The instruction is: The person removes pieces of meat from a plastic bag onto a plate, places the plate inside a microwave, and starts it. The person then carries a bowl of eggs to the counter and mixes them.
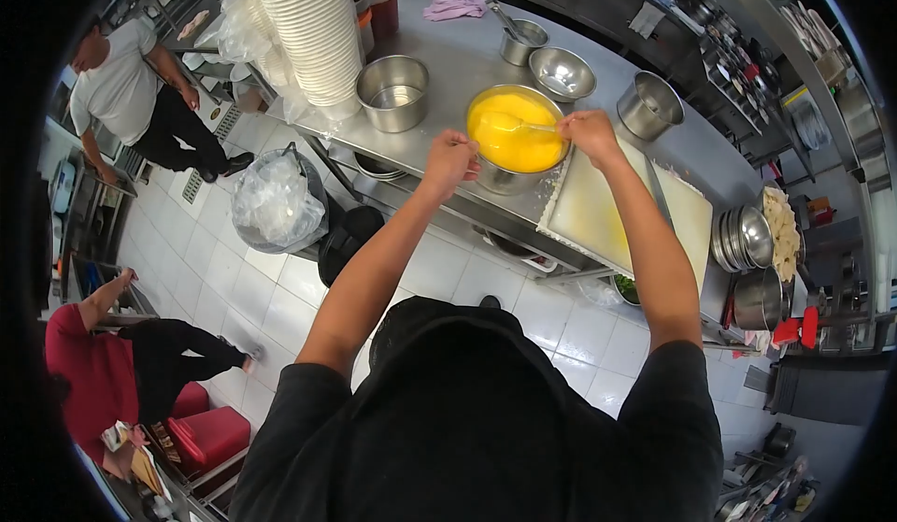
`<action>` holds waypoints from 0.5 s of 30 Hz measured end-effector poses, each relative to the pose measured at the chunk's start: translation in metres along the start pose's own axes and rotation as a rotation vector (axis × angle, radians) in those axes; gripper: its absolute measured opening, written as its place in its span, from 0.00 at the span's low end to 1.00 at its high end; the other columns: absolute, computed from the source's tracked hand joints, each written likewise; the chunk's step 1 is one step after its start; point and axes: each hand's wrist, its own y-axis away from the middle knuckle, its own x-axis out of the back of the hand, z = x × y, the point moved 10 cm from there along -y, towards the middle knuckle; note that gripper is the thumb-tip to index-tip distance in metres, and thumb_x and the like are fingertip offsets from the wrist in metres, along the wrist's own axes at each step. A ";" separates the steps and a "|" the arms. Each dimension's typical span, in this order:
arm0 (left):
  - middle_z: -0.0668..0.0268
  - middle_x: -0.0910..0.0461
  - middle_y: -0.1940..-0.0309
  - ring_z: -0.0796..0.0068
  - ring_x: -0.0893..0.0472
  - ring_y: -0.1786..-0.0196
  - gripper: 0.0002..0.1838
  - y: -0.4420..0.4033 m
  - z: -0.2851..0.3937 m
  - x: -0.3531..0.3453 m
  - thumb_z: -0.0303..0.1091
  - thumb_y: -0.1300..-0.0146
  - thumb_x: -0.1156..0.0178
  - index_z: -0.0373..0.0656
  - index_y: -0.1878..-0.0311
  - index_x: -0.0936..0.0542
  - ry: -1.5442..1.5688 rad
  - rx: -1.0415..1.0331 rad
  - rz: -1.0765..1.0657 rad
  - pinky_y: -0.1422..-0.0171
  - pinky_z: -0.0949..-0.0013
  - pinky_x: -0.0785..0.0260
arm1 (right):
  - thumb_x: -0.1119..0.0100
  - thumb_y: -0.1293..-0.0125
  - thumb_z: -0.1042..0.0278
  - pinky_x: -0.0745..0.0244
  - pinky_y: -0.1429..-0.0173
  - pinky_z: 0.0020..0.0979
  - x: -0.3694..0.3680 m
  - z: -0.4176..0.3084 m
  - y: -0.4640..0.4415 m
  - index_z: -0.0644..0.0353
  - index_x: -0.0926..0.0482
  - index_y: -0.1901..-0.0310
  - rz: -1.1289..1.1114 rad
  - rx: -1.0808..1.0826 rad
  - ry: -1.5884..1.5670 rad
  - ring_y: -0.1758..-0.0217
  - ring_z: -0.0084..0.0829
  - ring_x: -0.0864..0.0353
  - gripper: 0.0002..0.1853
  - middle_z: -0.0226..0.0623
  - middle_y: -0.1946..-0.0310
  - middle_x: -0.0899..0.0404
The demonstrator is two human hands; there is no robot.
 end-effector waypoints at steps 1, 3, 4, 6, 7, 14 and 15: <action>0.65 0.27 0.76 0.74 0.24 0.77 0.09 0.000 0.000 0.000 0.30 0.43 0.44 0.42 0.63 0.33 0.000 -0.002 -0.002 0.76 0.71 0.29 | 0.43 0.52 0.80 0.32 0.72 0.25 0.005 -0.005 -0.001 0.70 0.19 0.73 0.012 0.015 0.013 0.77 0.23 0.27 0.05 0.35 0.80 0.22; 0.65 0.27 0.76 0.74 0.24 0.77 0.08 0.000 0.001 0.001 0.30 0.43 0.44 0.42 0.63 0.33 0.000 -0.003 -0.008 0.75 0.70 0.29 | 0.43 0.52 0.79 0.33 0.72 0.25 0.017 -0.017 -0.002 0.70 0.19 0.74 0.036 0.042 0.039 0.77 0.23 0.27 0.05 0.35 0.80 0.22; 0.65 0.27 0.76 0.74 0.24 0.77 0.08 0.000 0.000 0.000 0.30 0.43 0.44 0.42 0.64 0.33 -0.005 -0.003 -0.008 0.75 0.70 0.29 | 0.43 0.52 0.79 0.33 0.72 0.24 0.021 -0.021 -0.005 0.69 0.19 0.74 0.052 0.052 0.059 0.77 0.22 0.27 0.05 0.35 0.81 0.23; 0.65 0.28 0.76 0.74 0.24 0.76 0.08 -0.001 0.000 0.001 0.30 0.43 0.44 0.42 0.64 0.33 -0.015 -0.004 -0.007 0.74 0.70 0.29 | 0.43 0.52 0.78 0.33 0.72 0.24 0.029 -0.027 -0.012 0.69 0.19 0.74 0.083 0.071 0.100 0.78 0.22 0.27 0.05 0.35 0.81 0.23; 0.65 0.28 0.76 0.74 0.24 0.76 0.08 0.000 0.000 0.001 0.30 0.43 0.44 0.42 0.64 0.33 -0.015 -0.005 -0.010 0.74 0.70 0.29 | 0.42 0.52 0.75 0.32 0.72 0.25 0.033 -0.031 -0.013 0.67 0.18 0.74 0.116 0.088 0.140 0.78 0.22 0.27 0.05 0.35 0.82 0.23; 0.65 0.28 0.75 0.73 0.24 0.76 0.08 0.001 0.000 0.000 0.30 0.42 0.44 0.43 0.63 0.34 -0.017 0.014 -0.004 0.73 0.68 0.29 | 0.47 0.51 0.72 0.28 0.64 0.37 0.034 -0.061 -0.018 0.62 0.18 0.75 0.301 0.277 0.672 0.69 0.41 0.20 0.07 0.44 0.75 0.19; 0.65 0.28 0.75 0.73 0.24 0.76 0.09 0.000 0.001 0.000 0.30 0.42 0.44 0.43 0.62 0.34 -0.020 0.015 -0.004 0.73 0.68 0.29 | 0.47 0.52 0.72 0.28 0.62 0.39 0.027 -0.068 -0.016 0.62 0.19 0.75 0.335 0.329 0.771 0.67 0.43 0.20 0.07 0.46 0.74 0.20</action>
